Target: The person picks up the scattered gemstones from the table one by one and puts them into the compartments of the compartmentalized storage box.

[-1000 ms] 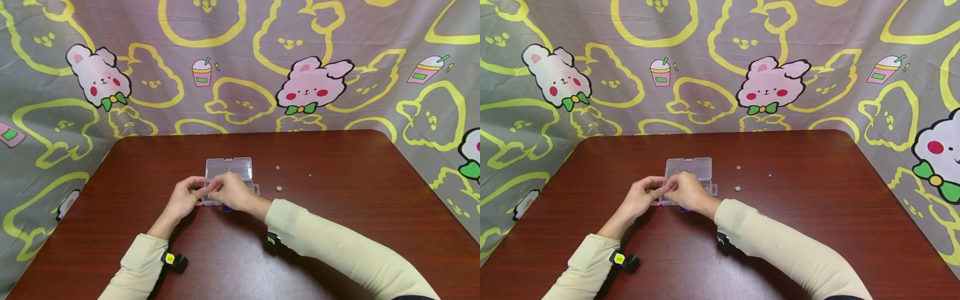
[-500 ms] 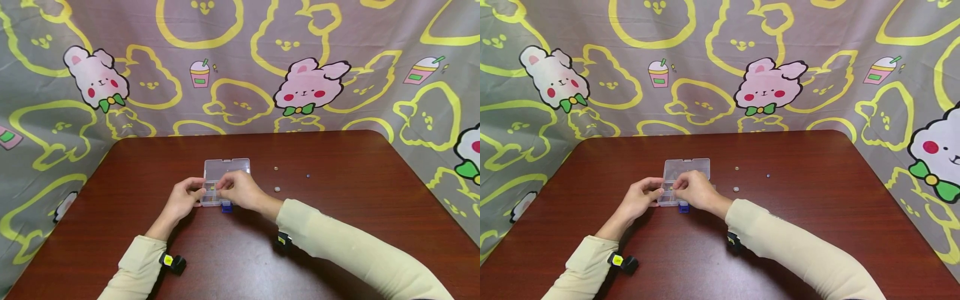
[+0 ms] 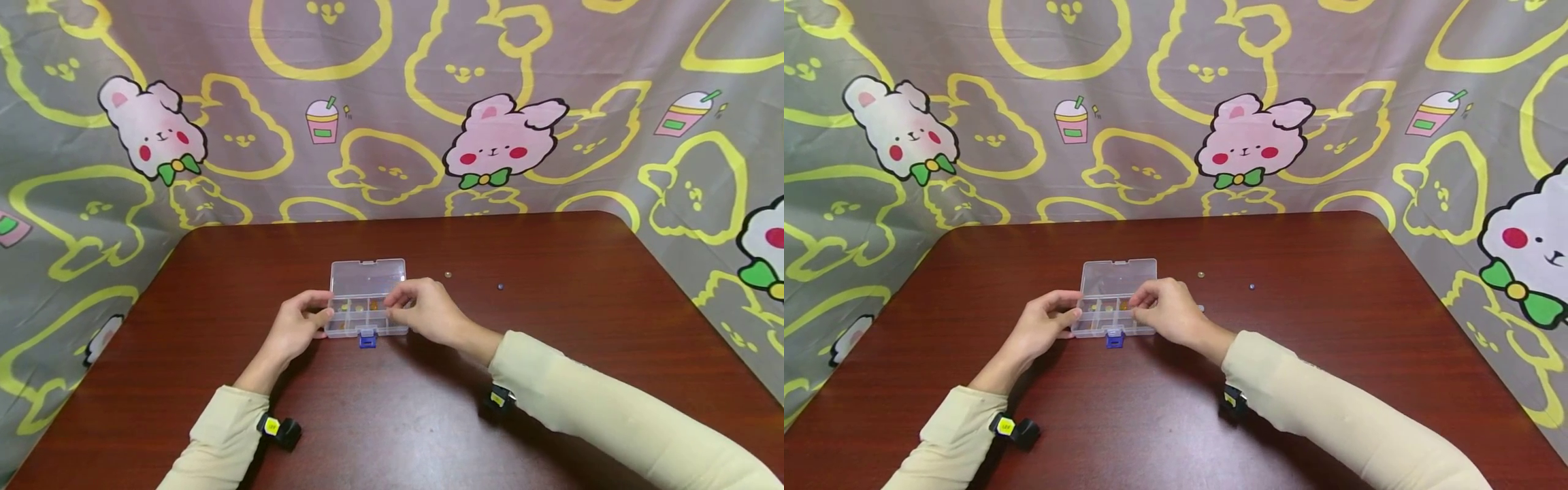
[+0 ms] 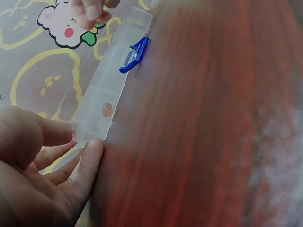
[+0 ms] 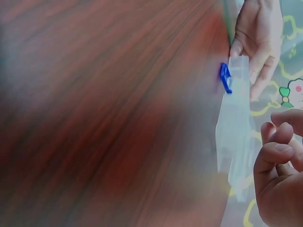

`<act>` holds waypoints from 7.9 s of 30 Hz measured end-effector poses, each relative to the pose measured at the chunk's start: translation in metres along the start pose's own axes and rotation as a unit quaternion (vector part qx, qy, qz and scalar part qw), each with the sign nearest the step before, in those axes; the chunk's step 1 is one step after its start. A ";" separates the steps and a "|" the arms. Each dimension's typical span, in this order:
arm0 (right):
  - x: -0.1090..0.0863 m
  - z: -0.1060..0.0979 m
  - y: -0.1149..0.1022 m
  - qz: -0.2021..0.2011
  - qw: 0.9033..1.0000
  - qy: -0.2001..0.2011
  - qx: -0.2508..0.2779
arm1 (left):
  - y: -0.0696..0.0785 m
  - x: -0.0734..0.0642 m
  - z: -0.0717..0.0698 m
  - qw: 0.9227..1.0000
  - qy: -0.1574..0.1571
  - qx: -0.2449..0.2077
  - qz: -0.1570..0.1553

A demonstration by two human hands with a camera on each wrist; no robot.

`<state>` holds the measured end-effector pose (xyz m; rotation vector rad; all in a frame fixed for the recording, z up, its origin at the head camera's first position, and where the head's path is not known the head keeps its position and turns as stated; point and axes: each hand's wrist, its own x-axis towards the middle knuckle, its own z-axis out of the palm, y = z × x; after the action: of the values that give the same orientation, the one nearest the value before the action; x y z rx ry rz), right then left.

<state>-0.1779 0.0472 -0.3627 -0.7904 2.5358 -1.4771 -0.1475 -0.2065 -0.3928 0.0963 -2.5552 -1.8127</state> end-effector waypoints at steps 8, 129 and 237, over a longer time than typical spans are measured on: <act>-0.014 -0.019 0.011 0.032 0.999 0.012 0.012 | -0.002 0.001 -0.002 1.000 0.002 0.000 -0.001; -0.030 -0.066 0.064 0.103 0.993 -0.015 -0.060 | -0.001 0.002 0.000 1.000 -0.005 -0.003 -0.003; -0.011 -0.022 0.009 0.019 1.000 -0.021 0.010 | -0.001 0.001 0.001 1.000 0.004 0.009 -0.005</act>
<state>-0.1793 0.0736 -0.3610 -0.7579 2.4886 -1.4567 -0.1483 -0.2058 -0.3939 0.1156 -2.5707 -1.7897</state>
